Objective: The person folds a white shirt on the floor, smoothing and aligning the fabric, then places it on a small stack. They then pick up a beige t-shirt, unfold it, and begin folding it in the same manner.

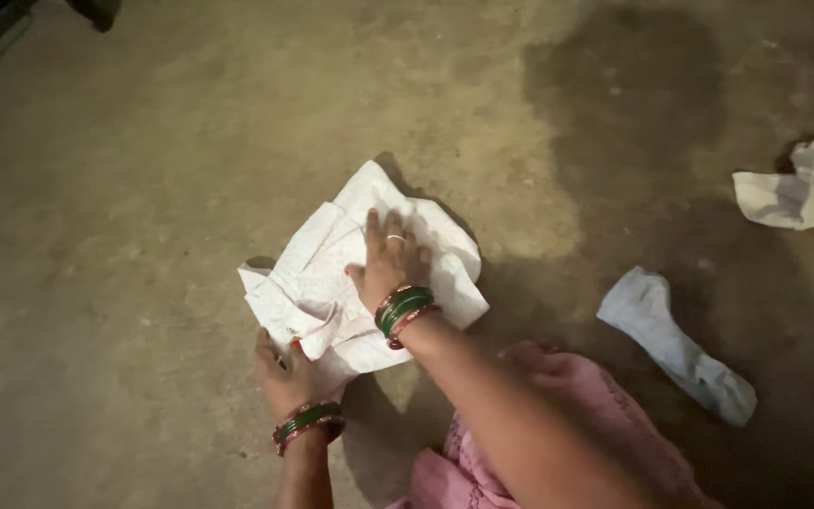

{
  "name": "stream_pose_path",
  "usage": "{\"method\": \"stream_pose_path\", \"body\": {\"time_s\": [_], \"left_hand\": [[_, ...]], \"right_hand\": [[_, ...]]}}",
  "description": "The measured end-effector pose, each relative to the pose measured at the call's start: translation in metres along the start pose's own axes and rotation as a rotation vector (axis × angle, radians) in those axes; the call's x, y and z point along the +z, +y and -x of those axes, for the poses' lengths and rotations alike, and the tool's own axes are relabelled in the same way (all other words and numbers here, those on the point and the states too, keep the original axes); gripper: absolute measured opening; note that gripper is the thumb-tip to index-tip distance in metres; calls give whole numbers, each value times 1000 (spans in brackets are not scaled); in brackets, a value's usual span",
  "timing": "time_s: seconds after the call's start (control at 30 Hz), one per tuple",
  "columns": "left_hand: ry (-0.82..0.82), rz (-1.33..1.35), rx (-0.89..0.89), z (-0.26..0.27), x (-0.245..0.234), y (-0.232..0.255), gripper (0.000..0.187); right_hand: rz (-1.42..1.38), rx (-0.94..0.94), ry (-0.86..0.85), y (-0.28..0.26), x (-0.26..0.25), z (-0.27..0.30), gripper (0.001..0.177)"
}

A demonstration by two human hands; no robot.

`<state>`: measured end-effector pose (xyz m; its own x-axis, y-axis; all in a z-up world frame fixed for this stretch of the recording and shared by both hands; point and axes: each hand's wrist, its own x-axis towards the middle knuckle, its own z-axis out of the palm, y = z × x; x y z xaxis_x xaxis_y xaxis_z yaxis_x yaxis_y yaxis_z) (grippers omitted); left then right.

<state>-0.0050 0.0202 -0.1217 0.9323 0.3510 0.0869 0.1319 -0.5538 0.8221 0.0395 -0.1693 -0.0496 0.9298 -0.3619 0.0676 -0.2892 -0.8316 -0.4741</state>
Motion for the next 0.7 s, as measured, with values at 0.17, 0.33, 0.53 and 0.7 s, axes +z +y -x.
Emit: {"method": "stream_pose_path", "body": {"time_s": [0.17,0.33,0.53,0.7], "left_hand": [[-35,-454,112,8,0,20,67],[-99,-719,391,24,-6,48,79],[-283,-721,471,22,6,55,82],[-322,-794,443,0,9,42,67]], "right_hand": [[-108,-117,-32,7,4,-6,55],[-156,-308,137,-1,-17,-2,34],[60,-141,123,10,-40,-14,29],[114,-277,211,-13,-23,1,57]]}}
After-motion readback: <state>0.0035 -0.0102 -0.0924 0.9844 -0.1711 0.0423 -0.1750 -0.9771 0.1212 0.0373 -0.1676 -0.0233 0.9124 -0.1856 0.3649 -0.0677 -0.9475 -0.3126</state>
